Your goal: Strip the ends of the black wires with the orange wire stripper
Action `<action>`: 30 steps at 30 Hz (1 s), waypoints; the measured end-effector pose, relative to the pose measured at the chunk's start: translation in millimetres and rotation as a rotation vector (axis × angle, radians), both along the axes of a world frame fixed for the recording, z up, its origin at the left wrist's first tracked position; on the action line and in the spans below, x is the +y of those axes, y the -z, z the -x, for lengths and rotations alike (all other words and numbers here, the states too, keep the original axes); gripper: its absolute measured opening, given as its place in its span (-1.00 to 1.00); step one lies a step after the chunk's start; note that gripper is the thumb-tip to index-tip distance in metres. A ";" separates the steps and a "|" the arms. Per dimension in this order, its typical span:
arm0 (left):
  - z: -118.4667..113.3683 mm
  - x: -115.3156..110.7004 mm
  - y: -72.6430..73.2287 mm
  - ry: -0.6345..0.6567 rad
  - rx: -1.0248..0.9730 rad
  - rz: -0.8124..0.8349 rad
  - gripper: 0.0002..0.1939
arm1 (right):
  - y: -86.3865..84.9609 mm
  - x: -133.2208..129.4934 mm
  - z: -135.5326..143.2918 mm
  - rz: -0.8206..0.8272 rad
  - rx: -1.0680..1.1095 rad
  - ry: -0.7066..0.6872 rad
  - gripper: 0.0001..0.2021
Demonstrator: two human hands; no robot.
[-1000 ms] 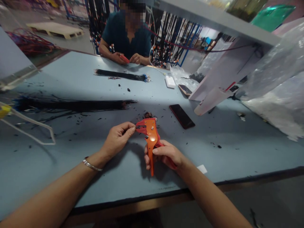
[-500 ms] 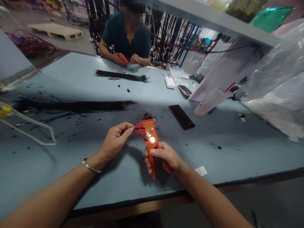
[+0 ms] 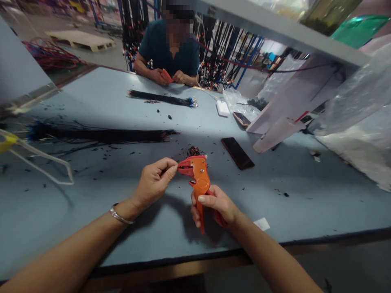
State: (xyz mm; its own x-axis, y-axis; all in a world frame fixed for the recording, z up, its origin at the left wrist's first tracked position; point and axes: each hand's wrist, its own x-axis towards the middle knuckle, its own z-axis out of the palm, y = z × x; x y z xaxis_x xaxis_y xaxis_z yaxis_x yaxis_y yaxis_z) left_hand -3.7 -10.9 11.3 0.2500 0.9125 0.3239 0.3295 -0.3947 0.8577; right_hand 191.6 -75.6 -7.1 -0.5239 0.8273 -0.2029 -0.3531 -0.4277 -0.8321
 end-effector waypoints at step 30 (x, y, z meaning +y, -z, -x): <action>0.8 -8.5 -5.8 -0.038 0.064 -0.185 -0.79 | 4.8 -6.0 12.2 -0.120 -0.096 0.089 -0.58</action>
